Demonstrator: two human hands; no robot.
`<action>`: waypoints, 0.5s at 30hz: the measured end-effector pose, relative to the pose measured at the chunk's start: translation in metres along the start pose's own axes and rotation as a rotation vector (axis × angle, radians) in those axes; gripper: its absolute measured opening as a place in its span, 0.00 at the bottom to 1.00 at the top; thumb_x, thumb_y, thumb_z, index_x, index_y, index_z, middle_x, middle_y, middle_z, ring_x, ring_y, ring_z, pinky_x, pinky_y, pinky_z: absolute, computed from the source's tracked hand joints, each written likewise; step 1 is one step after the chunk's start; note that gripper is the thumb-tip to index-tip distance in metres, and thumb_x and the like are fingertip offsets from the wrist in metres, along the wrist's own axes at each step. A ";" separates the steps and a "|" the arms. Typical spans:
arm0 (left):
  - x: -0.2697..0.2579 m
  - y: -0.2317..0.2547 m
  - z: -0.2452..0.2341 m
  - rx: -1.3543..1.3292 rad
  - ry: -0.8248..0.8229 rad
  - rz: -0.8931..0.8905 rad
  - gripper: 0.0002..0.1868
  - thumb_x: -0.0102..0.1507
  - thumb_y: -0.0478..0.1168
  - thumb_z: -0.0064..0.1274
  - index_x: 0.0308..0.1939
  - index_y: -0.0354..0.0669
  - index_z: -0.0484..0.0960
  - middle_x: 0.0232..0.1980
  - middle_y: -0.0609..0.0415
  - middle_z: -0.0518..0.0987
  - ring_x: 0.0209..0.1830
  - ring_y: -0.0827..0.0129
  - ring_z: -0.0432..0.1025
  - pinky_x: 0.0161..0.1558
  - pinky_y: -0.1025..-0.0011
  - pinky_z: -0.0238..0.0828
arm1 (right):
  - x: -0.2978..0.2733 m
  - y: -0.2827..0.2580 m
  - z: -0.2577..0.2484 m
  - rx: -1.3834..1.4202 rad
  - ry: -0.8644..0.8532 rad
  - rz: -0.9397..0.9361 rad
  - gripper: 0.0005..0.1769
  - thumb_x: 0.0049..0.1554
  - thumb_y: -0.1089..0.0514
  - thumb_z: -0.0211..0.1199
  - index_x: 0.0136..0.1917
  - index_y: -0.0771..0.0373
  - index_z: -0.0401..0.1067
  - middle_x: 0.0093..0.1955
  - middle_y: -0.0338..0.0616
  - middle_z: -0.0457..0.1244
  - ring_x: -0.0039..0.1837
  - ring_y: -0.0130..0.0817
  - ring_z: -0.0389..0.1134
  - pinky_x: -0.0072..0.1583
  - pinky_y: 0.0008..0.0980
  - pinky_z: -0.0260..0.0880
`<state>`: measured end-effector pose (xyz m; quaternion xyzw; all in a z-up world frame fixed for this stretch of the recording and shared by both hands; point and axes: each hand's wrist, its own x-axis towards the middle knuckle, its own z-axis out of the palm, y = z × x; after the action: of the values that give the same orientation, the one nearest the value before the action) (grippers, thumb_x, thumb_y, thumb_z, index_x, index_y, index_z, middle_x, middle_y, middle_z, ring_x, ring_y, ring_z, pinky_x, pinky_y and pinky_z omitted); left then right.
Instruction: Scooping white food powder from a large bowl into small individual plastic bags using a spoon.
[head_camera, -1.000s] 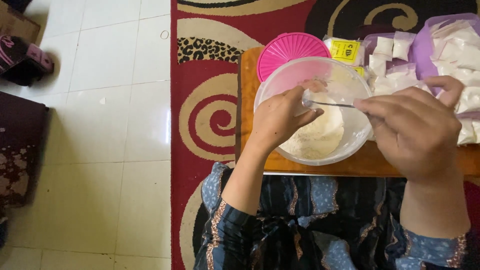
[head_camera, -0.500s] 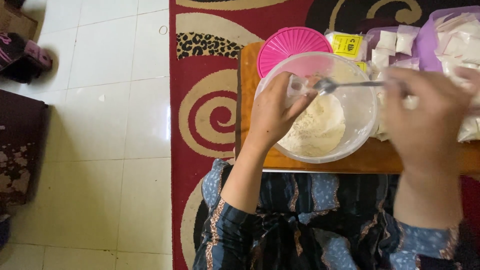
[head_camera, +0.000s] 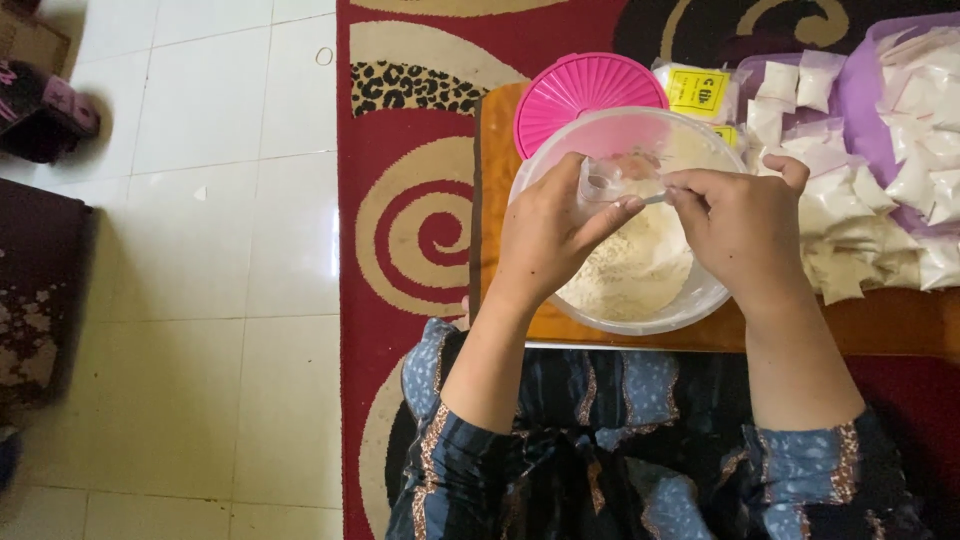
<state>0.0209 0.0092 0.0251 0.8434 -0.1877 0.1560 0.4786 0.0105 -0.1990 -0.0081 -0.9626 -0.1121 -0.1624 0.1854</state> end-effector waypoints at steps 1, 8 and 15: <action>0.000 0.000 0.000 -0.001 -0.002 -0.003 0.23 0.57 0.54 0.59 0.38 0.36 0.76 0.28 0.51 0.78 0.21 0.69 0.69 0.26 0.75 0.65 | 0.000 0.000 0.000 0.001 -0.003 0.002 0.06 0.62 0.61 0.69 0.52 0.62 0.83 0.33 0.41 0.70 0.29 0.36 0.63 0.71 0.43 0.48; 0.000 0.001 0.000 0.015 0.024 0.032 0.23 0.56 0.54 0.60 0.32 0.37 0.72 0.25 0.51 0.76 0.20 0.69 0.66 0.25 0.75 0.64 | 0.000 0.001 0.000 0.048 -0.019 0.023 0.05 0.62 0.61 0.69 0.51 0.61 0.83 0.28 0.38 0.67 0.28 0.34 0.61 0.70 0.43 0.49; 0.000 -0.002 0.002 0.024 0.026 0.032 0.23 0.56 0.55 0.60 0.32 0.37 0.73 0.24 0.51 0.76 0.17 0.70 0.66 0.22 0.76 0.63 | -0.005 0.002 -0.002 0.148 0.133 -0.014 0.03 0.64 0.68 0.69 0.51 0.69 0.82 0.26 0.39 0.61 0.27 0.34 0.56 0.60 0.35 0.60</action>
<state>0.0217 0.0078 0.0226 0.8440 -0.1932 0.1768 0.4681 0.0060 -0.2019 -0.0088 -0.9326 -0.1179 -0.2187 0.2619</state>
